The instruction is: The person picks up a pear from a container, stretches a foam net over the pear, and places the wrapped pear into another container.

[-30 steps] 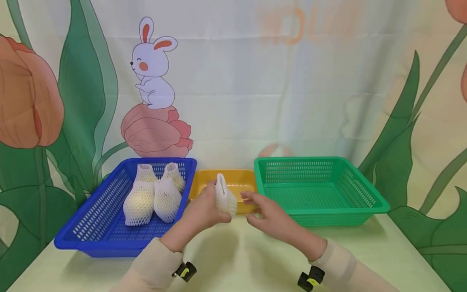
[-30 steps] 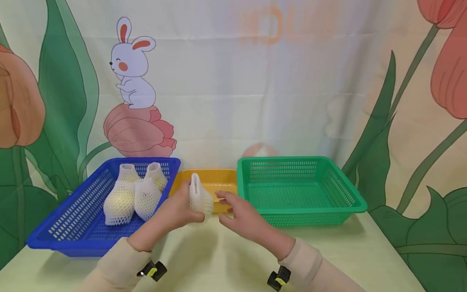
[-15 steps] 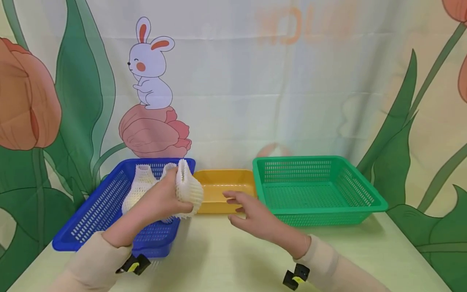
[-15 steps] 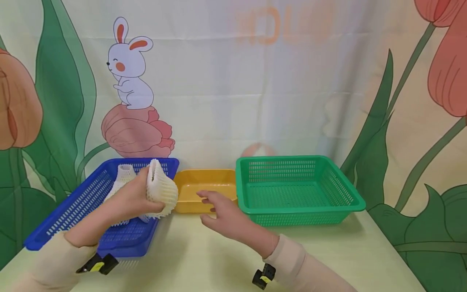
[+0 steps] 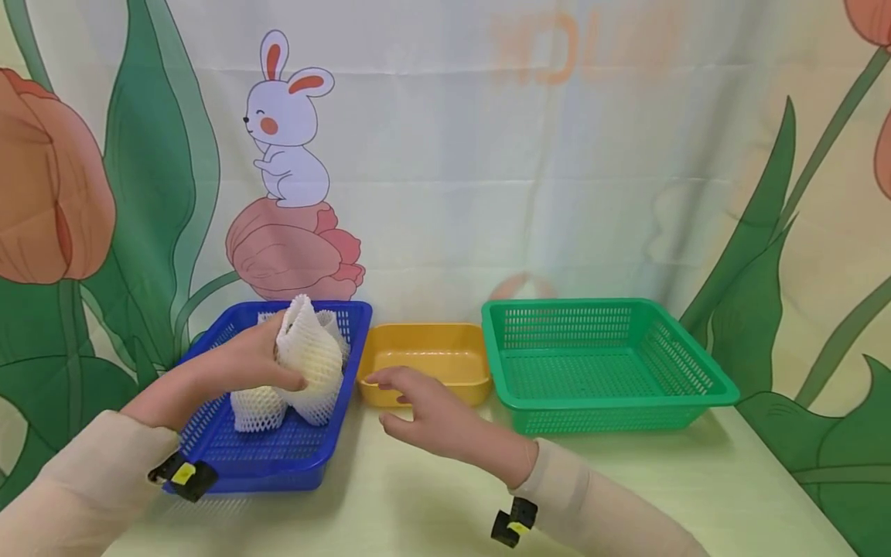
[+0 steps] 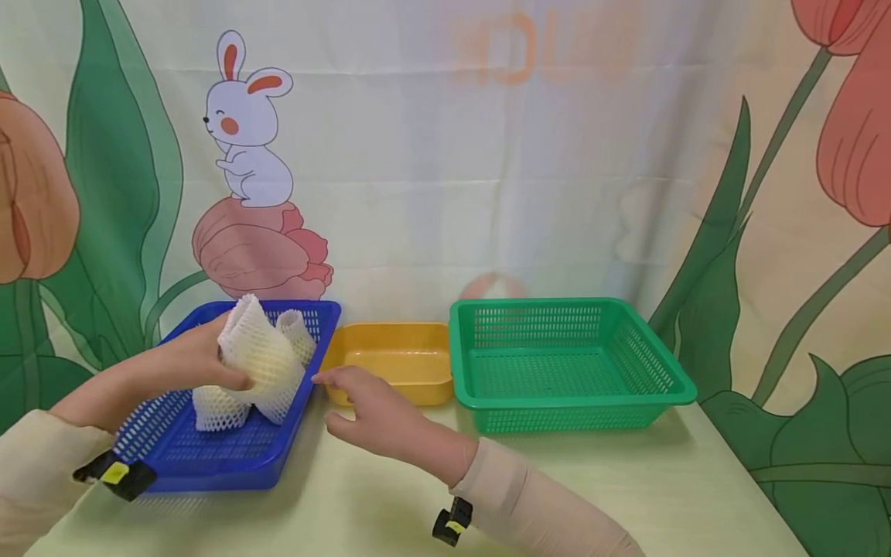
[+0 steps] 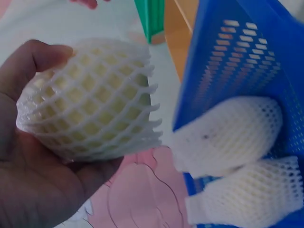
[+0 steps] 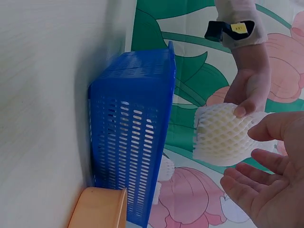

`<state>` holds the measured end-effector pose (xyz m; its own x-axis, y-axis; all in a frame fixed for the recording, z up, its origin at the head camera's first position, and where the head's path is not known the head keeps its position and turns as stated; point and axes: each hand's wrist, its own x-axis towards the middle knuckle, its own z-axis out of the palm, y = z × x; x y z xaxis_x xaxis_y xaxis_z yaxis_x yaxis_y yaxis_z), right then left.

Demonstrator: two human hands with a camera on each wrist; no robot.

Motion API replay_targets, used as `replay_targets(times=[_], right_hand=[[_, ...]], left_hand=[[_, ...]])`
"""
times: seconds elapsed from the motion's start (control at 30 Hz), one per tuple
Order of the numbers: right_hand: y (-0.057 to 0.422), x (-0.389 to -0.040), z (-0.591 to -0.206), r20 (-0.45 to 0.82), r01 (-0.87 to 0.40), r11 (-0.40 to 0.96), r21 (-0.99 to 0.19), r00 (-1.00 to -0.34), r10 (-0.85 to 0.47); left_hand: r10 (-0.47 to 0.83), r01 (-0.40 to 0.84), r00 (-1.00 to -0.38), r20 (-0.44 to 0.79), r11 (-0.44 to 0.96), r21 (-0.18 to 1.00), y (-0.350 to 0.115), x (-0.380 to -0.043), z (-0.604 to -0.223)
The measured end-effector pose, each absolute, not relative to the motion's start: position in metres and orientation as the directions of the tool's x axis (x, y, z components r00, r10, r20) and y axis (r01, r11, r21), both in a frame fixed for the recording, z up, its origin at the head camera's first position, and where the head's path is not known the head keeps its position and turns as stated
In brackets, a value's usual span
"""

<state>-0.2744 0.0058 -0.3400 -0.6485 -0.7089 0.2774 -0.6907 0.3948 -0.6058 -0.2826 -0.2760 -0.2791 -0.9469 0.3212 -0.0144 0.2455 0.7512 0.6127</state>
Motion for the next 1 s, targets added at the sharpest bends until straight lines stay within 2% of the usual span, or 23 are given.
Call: replay_targets(times=[0.17, 0.37, 0.57, 0.7, 0.87, 1.0], right_hand=[[-0.011, -0.273, -0.343, 0.316, -0.788, 0.415, -0.456, -0.579, -0.752], [-0.034, -0.273, -0.348, 0.236, -0.833, 0.453, -0.317, -0.532, -0.813], [-0.054, -0.273, -0.357, 0.181, -0.866, 0.459, -0.197, -0.493, -0.851], [-0.063, -0.271, -0.366, 0.187, -0.895, 0.431, -0.117, -0.446, -0.875], [-0.07, -0.269, -0.377, 0.223, -0.921, 0.389, -0.018, -0.383, -0.896], [-0.072, -0.269, -0.38, 0.231, -0.926, 0.377, 0.009, -0.365, -0.902]], left_hand=[[0.41, 0.274, -0.909, -0.078, 0.726, 0.631, -0.294, -0.296, -0.285], [0.474, 0.254, -0.858, -0.198, 0.726, 0.639, -0.303, -0.309, -0.288], [0.571, 0.239, -0.767, -0.291, 0.677, 0.696, -0.307, -0.322, -0.294], [0.635, 0.241, -0.699, -0.329, 0.641, 0.729, -0.308, -0.332, -0.303], [0.639, 0.178, -0.658, -0.398, 0.646, 0.742, -0.309, -0.339, -0.312], [0.62, 0.149, -0.636, -0.46, 0.683, 0.715, -0.309, -0.342, -0.314]])
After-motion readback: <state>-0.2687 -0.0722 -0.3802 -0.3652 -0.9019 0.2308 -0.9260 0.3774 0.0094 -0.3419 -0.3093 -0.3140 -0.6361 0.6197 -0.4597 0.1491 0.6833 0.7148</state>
